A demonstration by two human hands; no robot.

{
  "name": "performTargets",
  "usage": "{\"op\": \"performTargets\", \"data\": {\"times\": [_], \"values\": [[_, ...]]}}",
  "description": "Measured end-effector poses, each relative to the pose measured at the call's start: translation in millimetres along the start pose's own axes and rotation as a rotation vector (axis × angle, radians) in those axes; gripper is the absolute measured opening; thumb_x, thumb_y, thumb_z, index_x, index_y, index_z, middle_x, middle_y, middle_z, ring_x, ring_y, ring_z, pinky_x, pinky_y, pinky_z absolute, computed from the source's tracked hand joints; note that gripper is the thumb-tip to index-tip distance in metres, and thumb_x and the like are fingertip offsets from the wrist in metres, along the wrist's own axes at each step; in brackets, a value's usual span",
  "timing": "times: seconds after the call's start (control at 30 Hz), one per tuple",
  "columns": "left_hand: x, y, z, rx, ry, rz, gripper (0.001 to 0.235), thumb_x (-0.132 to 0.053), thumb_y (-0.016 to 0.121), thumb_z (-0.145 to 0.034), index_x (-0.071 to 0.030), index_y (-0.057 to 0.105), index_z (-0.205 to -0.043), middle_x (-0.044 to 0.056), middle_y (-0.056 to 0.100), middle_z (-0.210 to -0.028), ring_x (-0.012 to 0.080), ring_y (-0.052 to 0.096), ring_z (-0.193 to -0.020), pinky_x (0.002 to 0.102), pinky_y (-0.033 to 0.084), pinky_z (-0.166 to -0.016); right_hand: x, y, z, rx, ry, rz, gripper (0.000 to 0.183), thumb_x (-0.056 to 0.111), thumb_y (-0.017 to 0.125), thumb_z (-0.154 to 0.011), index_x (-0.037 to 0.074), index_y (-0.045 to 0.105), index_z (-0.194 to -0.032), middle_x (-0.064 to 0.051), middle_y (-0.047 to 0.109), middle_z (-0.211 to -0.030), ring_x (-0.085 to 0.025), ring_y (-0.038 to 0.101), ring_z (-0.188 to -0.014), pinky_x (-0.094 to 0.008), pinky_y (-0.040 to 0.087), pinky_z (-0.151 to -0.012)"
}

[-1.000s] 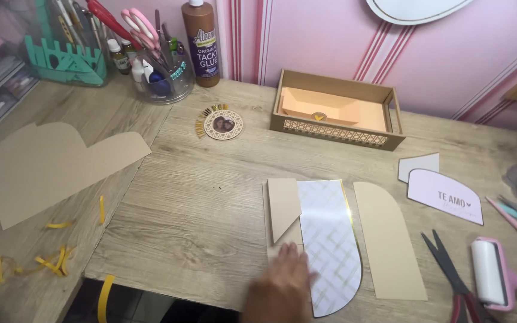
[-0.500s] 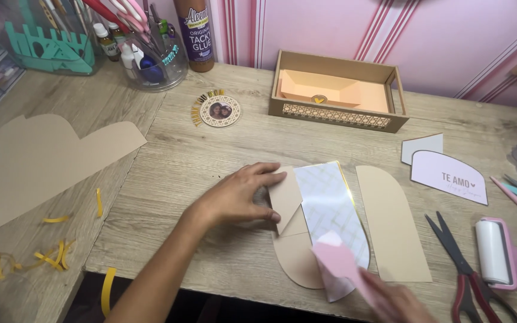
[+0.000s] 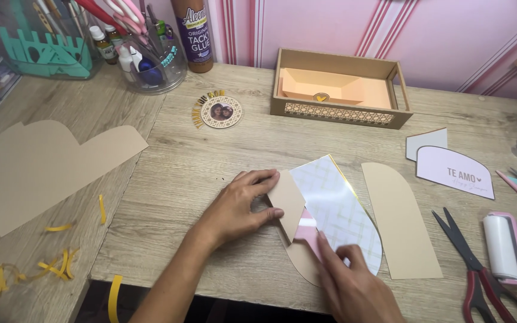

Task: Assembling paper components using double-sided tape and glue to create a decorative item

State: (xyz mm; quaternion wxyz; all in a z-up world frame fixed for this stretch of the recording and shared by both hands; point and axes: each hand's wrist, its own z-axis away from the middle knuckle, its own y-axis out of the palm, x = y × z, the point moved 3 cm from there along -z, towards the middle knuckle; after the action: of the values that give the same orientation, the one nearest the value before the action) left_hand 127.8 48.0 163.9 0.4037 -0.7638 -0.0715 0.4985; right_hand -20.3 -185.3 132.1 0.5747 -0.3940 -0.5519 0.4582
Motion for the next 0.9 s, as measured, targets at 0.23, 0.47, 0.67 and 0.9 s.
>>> {"op": "performTargets", "data": {"times": [0.23,0.47,0.67,0.9], "values": [[-4.0,-1.3,1.7,0.005,-0.006,-0.011,0.070,-0.036,0.078,-0.085,-0.009,0.056,-0.146,0.009,0.053,-0.153,0.0272,0.047,-0.140,0.040,0.035,-0.117,22.9,-18.9,-4.9,0.163,0.026,0.044,0.071,0.045,0.051,-0.095,0.036,0.021,-0.159,-0.002,0.040,-0.135,-0.042,0.072,-0.078,-0.059,0.060,-0.056],[-1.6,1.4,2.5,-0.028,0.033,-0.006,0.069,-0.037,0.078,-0.084,-0.007,0.058,-0.143,0.009,0.056,-0.149,0.0277,0.051,-0.136,0.040,0.039,-0.114,9.4,-18.8,12.2,-0.189,-0.392,0.009,0.062,0.012,0.048,-0.092,0.029,0.046,-0.152,0.004,0.048,-0.158,-0.014,0.066,-0.124,-0.027,0.061,-0.068],[-3.6,2.0,2.3,-0.025,0.038,-0.009,0.070,-0.035,0.079,-0.083,-0.007,0.058,-0.143,0.010,0.057,-0.149,0.0289,0.052,-0.133,0.040,0.041,-0.113,15.0,-7.1,-8.8,-0.120,-0.474,0.118,0.072,0.006,0.053,-0.088,0.018,0.033,-0.156,-0.003,0.033,-0.165,-0.021,0.062,-0.127,-0.038,0.066,-0.055],[-1.9,2.2,2.8,-0.030,0.108,-0.026,0.068,-0.036,0.075,-0.086,-0.003,0.058,-0.143,0.014,0.056,-0.148,0.0291,0.052,-0.133,0.040,0.035,-0.116,14.8,9.1,-17.7,0.214,-0.403,0.226,0.078,0.005,0.049,-0.090,0.013,0.015,-0.160,-0.007,0.011,-0.170,-0.027,0.053,-0.131,-0.046,0.066,-0.058]]}}
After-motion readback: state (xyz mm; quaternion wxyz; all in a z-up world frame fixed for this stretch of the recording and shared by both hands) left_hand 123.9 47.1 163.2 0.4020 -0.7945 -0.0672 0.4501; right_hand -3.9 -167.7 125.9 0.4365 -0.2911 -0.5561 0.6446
